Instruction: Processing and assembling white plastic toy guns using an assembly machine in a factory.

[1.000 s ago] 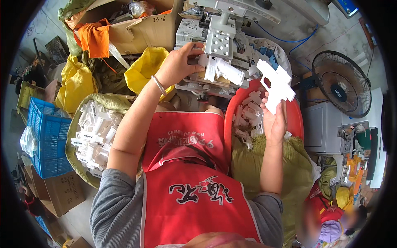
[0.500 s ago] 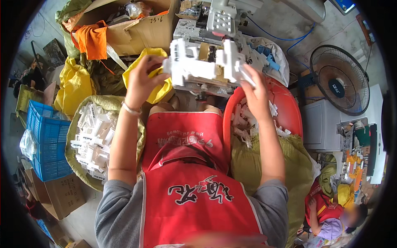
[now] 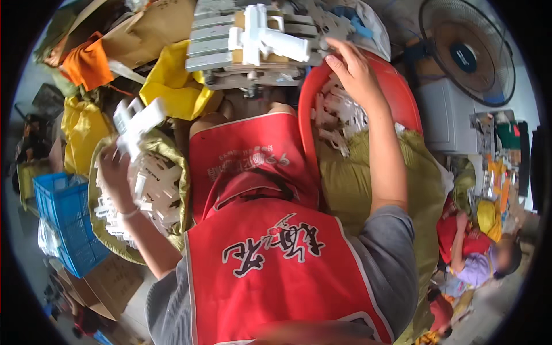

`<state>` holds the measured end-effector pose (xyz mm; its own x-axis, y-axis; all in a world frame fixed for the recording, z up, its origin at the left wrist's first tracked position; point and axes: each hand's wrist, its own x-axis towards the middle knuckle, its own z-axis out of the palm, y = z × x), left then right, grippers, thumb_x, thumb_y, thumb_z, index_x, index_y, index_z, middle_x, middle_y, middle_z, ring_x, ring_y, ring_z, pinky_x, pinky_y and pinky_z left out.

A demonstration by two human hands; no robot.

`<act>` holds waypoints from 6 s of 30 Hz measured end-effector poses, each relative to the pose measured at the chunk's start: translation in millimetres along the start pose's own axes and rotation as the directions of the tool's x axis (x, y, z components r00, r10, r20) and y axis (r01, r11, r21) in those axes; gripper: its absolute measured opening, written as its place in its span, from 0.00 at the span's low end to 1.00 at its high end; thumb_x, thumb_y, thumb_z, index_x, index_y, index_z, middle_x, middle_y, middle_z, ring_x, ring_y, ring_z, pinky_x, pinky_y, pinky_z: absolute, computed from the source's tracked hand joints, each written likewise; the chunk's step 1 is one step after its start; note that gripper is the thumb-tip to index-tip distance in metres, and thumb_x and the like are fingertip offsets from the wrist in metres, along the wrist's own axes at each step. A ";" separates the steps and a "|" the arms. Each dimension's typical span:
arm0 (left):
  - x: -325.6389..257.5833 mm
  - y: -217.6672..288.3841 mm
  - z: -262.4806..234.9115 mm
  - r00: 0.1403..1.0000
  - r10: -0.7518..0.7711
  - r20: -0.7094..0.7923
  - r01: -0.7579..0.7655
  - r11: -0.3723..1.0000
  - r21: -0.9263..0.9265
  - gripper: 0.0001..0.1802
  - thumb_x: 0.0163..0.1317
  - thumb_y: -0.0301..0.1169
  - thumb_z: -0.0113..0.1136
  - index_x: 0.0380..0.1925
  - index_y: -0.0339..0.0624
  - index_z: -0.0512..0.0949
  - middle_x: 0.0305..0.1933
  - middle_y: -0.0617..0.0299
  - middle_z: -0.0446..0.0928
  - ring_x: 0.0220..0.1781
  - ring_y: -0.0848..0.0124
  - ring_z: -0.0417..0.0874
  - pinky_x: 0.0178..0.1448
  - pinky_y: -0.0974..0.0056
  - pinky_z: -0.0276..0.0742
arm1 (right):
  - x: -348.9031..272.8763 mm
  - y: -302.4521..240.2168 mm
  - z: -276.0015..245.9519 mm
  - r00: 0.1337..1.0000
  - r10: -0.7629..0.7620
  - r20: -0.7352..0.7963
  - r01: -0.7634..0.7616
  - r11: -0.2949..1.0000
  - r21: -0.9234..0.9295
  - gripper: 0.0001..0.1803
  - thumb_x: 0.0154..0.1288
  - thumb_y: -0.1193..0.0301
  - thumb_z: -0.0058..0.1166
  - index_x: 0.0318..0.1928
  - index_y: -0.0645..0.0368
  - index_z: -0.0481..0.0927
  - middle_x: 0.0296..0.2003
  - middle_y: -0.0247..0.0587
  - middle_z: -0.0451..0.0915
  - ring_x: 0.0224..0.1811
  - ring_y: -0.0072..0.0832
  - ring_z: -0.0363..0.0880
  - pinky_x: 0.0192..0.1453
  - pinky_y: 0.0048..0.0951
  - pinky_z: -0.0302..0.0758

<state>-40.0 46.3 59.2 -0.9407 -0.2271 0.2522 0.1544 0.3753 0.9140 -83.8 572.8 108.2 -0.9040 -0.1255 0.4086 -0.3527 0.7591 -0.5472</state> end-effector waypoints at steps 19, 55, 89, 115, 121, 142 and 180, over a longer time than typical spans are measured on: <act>-49.8 -24.0 -120.1 0.974 -0.039 -0.225 0.166 0.797 0.580 0.14 0.63 0.28 0.56 0.47 0.33 0.77 0.44 0.59 0.80 0.45 0.72 0.78 0.53 0.68 0.73 | -160.0 242.3 143.9 0.773 0.463 0.433 0.066 0.620 -0.781 0.16 0.63 0.67 0.45 0.51 0.39 0.73 0.50 0.31 0.73 0.58 0.35 0.69 0.58 0.39 0.71; -10.8 124.0 174.6 0.802 0.258 0.538 -0.060 0.932 -0.357 0.15 0.64 0.32 0.59 0.45 0.32 0.76 0.40 0.60 0.81 0.42 0.76 0.79 0.48 0.69 0.74 | -85.7 -74.0 26.0 0.979 -0.067 -0.192 0.089 0.990 0.107 0.31 0.56 0.75 0.62 0.59 0.66 0.66 0.49 0.50 0.74 0.48 0.40 0.76 0.50 0.37 0.74; 30.5 41.2 97.2 0.972 0.165 0.167 -0.114 0.954 -0.276 0.12 0.56 0.19 0.63 0.39 0.32 0.73 0.51 0.55 0.78 0.50 0.72 0.79 0.57 0.67 0.76 | 43.0 -54.1 30.3 0.950 0.196 0.245 -0.281 0.877 0.389 0.17 0.59 0.77 0.58 0.50 0.62 0.78 0.38 0.37 0.78 0.24 0.16 0.75 0.27 0.21 0.74; -52.0 1.3 -69.4 0.983 -0.054 -0.177 0.164 0.696 0.699 0.14 0.66 0.30 0.54 0.50 0.41 0.77 0.50 0.60 0.80 0.50 0.70 0.81 0.53 0.65 0.77 | -169.9 276.4 62.8 0.719 0.687 0.103 -0.553 0.656 -0.513 0.26 0.60 0.56 0.53 0.58 0.49 0.71 0.53 0.50 0.76 0.53 0.45 0.76 0.55 0.41 0.73; -58.6 8.8 -23.1 0.994 -0.079 0.070 0.019 0.783 0.621 0.09 0.66 0.28 0.54 0.43 0.38 0.78 0.43 0.58 0.82 0.44 0.69 0.83 0.50 0.66 0.77 | -163.5 246.9 104.4 0.360 0.916 -0.175 -0.775 0.189 -0.603 0.38 0.52 0.50 0.60 0.61 0.51 0.66 0.56 0.50 0.73 0.55 0.44 0.75 0.56 0.46 0.73; -46.1 16.7 64.8 0.959 0.074 0.274 -0.205 0.851 0.485 0.05 0.57 0.25 0.61 0.34 0.38 0.80 0.33 0.54 0.81 0.37 0.62 0.84 0.41 0.64 0.77 | -190.9 234.6 184.0 0.542 0.839 -0.049 -0.839 0.544 0.032 0.29 0.57 0.61 0.57 0.58 0.57 0.68 0.52 0.56 0.73 0.52 0.53 0.73 0.55 0.49 0.71; 51.9 47.2 113.4 0.974 0.210 0.082 -0.199 0.972 -0.124 0.14 0.55 0.18 0.62 0.43 0.33 0.75 0.45 0.59 0.80 0.44 0.75 0.81 0.48 0.71 0.77 | 29.3 -64.4 30.2 0.963 -0.256 -0.085 0.262 0.961 0.083 0.24 0.53 0.83 0.57 0.53 0.60 0.73 0.53 0.46 0.73 0.56 0.43 0.72 0.60 0.36 0.69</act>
<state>-115.8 154.2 79.3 -0.9088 -0.0686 0.4116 0.3748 0.2989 0.8776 -94.8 500.9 133.3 -0.7599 -0.2605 0.5955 -0.5965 0.6435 -0.4797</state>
